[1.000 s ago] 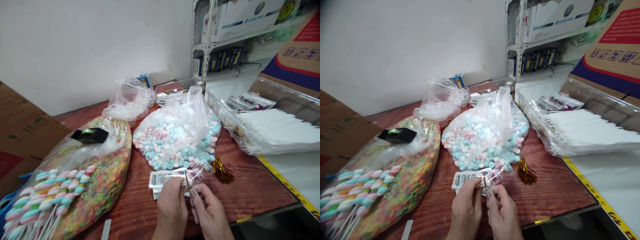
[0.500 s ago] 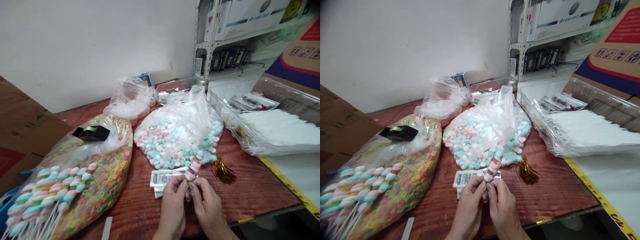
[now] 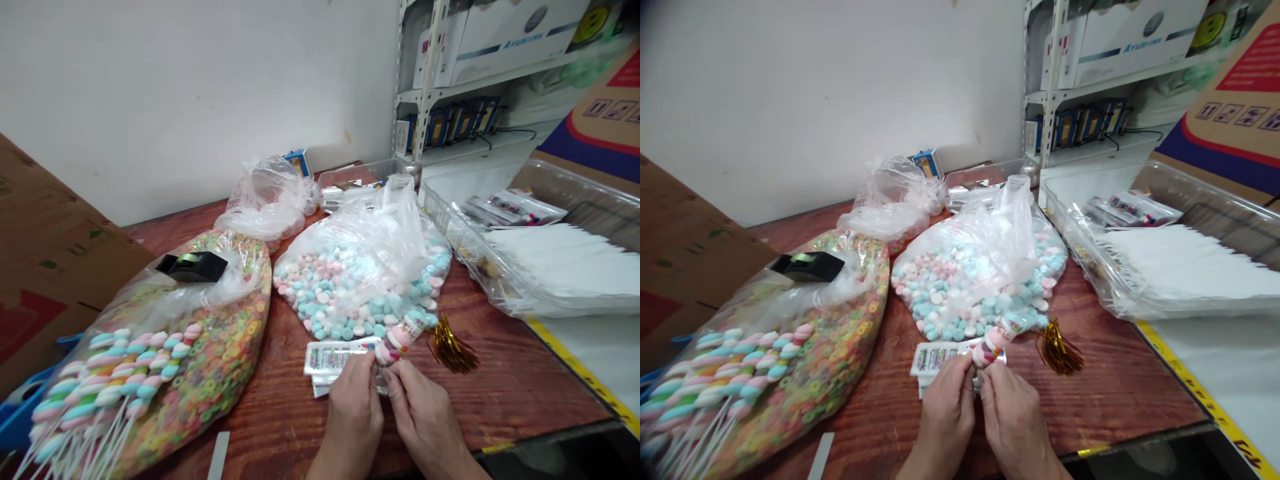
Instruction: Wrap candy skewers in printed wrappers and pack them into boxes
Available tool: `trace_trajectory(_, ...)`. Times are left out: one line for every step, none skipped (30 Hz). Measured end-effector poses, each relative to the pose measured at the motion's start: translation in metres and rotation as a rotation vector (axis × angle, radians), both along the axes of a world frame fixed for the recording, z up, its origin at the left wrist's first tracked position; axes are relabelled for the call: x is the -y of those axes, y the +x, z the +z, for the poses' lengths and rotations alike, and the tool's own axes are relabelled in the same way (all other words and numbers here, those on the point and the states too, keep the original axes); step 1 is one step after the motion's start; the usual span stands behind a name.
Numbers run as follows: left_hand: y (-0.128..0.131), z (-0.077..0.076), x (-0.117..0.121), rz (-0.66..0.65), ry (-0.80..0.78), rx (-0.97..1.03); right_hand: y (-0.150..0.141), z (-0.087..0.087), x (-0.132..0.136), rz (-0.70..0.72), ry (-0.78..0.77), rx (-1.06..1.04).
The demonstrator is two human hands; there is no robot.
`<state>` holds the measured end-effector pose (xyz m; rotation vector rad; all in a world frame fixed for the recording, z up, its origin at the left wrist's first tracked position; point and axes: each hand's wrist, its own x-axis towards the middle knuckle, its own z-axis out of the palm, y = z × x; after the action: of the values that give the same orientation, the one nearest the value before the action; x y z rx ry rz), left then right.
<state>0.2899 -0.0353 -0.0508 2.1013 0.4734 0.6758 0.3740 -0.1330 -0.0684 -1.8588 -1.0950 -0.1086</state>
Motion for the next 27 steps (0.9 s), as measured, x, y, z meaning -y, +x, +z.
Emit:
trace_trajectory(-0.001,-0.001,0.0,0.016,0.015,-0.028,-0.001,-0.001,0.0,0.01,-0.002,0.002)
trace_trajectory(-0.001,-0.002,0.0,0.04,0.006,-0.057,-0.001,-0.001,-0.001,0.015,-0.002,0.004)
trace_trajectory(0.0,-0.002,0.0,0.066,-0.012,-0.079,-0.002,-0.002,-0.002,0.015,-0.001,0.005)
trace_trajectory(0.0,-0.001,0.001,0.09,-0.028,-0.093,-0.003,-0.002,-0.003,0.011,0.0,0.008)
trace_trajectory(0.001,-0.001,0.001,0.112,-0.035,-0.092,-0.003,-0.003,-0.004,-0.001,0.005,0.014)
trace_trajectory(0.002,0.0,0.002,0.128,-0.035,-0.086,-0.004,-0.004,-0.004,-0.018,0.012,0.027)
trace_trajectory(0.002,0.001,0.002,0.14,-0.03,-0.075,-0.005,-0.004,-0.004,-0.037,0.02,0.045)
trace_trajectory(0.003,0.002,0.002,0.149,-0.023,-0.062,-0.005,-0.005,-0.004,-0.056,0.026,0.066)
trace_trajectory(0.003,0.003,0.002,0.153,-0.019,-0.051,-0.006,-0.005,-0.004,-0.071,0.033,0.084)
trace_trajectory(0.003,0.003,0.003,0.155,-0.021,-0.04,-0.006,-0.005,-0.004,-0.079,0.043,0.091)
trace_trajectory(0.004,0.004,0.003,0.154,-0.028,-0.029,-0.007,-0.004,-0.004,-0.079,0.052,0.073)
trace_trajectory(0.004,0.005,0.004,0.151,-0.039,-0.017,-0.006,-0.003,-0.004,-0.07,0.057,0.024)
trace_trajectory(0.003,0.007,0.005,0.148,-0.055,-0.003,-0.006,-0.002,-0.004,-0.055,0.06,-0.057)
trace_trajectory(0.003,0.008,0.006,0.145,-0.079,0.008,-0.005,0.0,-0.003,-0.038,0.06,-0.163)
trace_trajectory(0.003,0.009,0.007,0.14,-0.117,0.016,-0.004,0.001,-0.003,-0.022,0.055,-0.287)
trace_trajectory(0.003,0.01,0.008,0.133,-0.172,0.023,-0.003,0.004,-0.003,-0.008,0.053,-0.419)
trace_trajectory(0.003,0.012,0.008,0.117,-0.24,0.027,-0.001,0.006,-0.003,0.008,0.058,-0.551)
trace_trajectory(0.003,0.013,0.007,0.093,-0.313,0.034,0.001,0.009,-0.002,0.035,0.07,-0.682)
trace_trajectory(0.002,0.015,0.006,0.058,-0.377,0.046,0.002,0.013,-0.001,0.067,0.099,-0.807)
trace_trajectory(0.002,0.018,0.004,0.014,-0.426,0.063,0.003,0.017,0.0,0.117,0.132,-0.921)
trace_trajectory(0.001,0.02,0.002,-0.031,-0.46,0.088,0.004,0.021,0.002,0.183,0.155,-1.029)
trace_trajectory(0.0,0.023,-0.001,-0.068,-0.486,0.112,0.004,0.025,0.004,0.255,0.162,-1.127)
trace_trajectory(-0.002,0.027,-0.004,-0.099,-0.509,0.13,0.003,0.029,0.006,0.332,0.149,-1.211)
trace_trajectory(-0.003,0.03,-0.008,-0.127,-0.53,0.135,0.003,0.033,0.009,0.396,0.128,-1.271)
trace_trajectory(-0.006,0.033,-0.011,-0.154,-0.541,0.12,0.002,0.037,0.011,0.443,0.101,-1.303)
trace_trajectory(-0.008,0.036,-0.014,-0.179,-0.533,0.086,0.002,0.039,0.013,0.467,0.078,-1.301)
trace_trajectory(-0.01,0.039,-0.017,-0.207,-0.492,0.039,0.003,0.041,0.015,0.459,0.07,-1.262)
